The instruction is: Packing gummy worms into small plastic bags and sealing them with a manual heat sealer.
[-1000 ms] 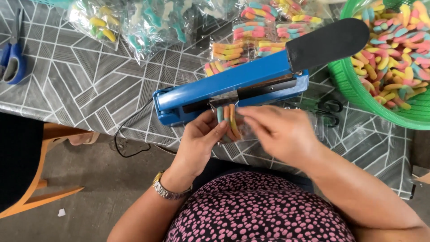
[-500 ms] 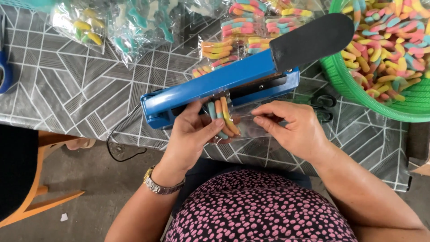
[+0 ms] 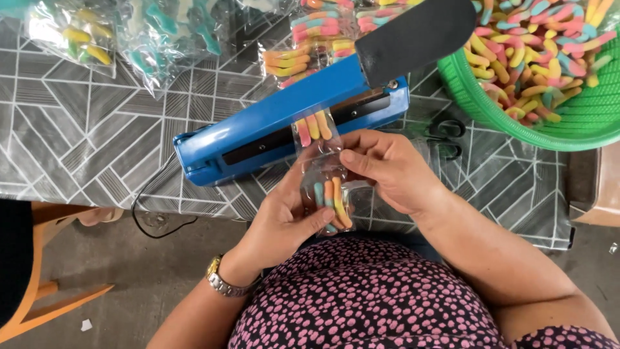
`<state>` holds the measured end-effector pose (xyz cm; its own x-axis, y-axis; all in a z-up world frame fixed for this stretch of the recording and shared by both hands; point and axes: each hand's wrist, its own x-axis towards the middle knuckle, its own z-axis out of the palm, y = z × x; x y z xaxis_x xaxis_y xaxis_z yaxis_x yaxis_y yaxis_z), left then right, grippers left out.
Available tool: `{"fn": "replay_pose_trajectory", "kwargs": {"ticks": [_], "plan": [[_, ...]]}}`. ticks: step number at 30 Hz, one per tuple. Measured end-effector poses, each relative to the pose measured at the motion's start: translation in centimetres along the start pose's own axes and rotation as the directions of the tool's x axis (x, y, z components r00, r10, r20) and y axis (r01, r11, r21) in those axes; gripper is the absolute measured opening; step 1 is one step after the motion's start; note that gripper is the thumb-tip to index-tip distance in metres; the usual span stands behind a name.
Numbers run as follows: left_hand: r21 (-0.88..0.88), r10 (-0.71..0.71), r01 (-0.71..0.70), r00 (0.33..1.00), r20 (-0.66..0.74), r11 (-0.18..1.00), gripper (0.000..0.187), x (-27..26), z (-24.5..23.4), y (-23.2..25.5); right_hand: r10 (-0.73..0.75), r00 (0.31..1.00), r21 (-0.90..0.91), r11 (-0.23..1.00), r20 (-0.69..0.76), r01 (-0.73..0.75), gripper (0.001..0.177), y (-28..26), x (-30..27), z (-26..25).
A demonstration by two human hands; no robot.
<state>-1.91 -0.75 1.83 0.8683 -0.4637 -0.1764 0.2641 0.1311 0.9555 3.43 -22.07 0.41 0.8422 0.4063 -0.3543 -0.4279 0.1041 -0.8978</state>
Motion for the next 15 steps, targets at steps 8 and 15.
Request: {"fn": "replay_pose_trajectory", "kwargs": {"ticks": [8,15], "plan": [[0.188,0.065,0.010,0.919,-0.390,0.982,0.040,0.6,0.8,-1.5,-0.141,0.984,0.004,0.990,-0.109,0.142,0.021,2.4,-0.3,1.0],[0.322,0.179,-0.034,0.884,-0.431,0.946,0.010,0.9,0.9,-2.5,-0.140,0.981,0.077,0.985,-0.135,0.152,0.038,3.1,-0.6,1.1]]}}
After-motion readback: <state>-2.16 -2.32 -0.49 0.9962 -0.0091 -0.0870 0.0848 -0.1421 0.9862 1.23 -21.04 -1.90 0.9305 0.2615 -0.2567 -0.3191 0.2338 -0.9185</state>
